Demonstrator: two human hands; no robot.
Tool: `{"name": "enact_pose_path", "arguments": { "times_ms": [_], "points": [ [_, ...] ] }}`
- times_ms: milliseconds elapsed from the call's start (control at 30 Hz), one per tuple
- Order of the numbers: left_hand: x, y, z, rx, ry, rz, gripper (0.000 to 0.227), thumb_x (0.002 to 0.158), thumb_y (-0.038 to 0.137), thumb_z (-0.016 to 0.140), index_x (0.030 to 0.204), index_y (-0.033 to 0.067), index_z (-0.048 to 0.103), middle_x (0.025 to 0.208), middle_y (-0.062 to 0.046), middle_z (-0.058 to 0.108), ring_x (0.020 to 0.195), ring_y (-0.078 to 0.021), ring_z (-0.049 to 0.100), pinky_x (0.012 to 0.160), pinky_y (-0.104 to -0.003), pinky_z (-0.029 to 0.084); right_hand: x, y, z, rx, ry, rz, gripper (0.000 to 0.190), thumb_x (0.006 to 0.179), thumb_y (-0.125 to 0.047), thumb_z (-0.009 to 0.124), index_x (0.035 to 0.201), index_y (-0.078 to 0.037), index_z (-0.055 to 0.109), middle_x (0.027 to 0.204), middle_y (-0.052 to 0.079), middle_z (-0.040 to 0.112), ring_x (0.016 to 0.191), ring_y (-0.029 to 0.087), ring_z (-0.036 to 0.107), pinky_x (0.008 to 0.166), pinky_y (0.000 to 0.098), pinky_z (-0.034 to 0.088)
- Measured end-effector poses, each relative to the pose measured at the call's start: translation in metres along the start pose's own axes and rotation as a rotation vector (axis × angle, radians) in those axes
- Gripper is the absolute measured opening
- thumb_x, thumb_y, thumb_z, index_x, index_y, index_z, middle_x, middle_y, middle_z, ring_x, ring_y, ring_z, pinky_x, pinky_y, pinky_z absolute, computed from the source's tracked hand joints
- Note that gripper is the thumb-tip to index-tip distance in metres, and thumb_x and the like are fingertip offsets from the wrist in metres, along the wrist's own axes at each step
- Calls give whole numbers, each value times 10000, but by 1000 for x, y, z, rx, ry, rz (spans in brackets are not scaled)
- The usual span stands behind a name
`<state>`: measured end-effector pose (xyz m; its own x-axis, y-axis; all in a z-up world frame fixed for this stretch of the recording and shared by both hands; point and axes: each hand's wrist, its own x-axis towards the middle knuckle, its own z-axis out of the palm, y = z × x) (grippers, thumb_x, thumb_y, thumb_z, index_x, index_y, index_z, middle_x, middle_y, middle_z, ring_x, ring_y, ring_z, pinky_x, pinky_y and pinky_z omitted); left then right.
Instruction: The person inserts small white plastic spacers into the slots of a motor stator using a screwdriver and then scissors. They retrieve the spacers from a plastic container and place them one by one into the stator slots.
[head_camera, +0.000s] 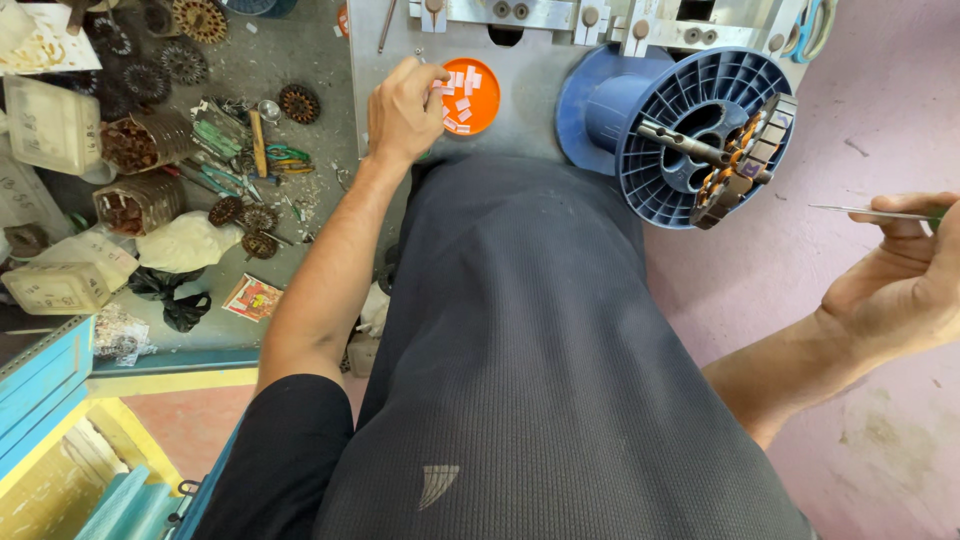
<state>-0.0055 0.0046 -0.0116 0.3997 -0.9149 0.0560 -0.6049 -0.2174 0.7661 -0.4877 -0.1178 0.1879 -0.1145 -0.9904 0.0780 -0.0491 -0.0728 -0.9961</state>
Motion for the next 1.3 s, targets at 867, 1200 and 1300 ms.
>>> {"name": "enact_pose_path", "arguments": {
  "times_ms": [867,1200,1300],
  "points": [
    [-5,0,-5,136,1,47,103,876,147,744,951,78,751,881,-111,641,772,-352,668,669,-472,536,-2,-25,36,31,-25,-5,158,1186,-1,539,1122,135,589,997,231,607,800,330,630,737,407,574],
    [-2,8,2,348,-6,147,143,898,120,656,1024,83,713,846,-118,594,793,-353,638,643,-501,530,-3,-76,119,116,-37,-114,429,1123,153,589,1426,-20,338,1000,141,627,797,270,708,756,396,632],
    [-7,13,3,288,60,143,197,858,92,632,1035,66,713,874,-124,618,818,-354,653,683,-479,545,-8,-78,128,135,-20,-116,367,1105,110,567,1376,-23,357,986,141,645,772,260,711,707,383,632]
  ]
}}
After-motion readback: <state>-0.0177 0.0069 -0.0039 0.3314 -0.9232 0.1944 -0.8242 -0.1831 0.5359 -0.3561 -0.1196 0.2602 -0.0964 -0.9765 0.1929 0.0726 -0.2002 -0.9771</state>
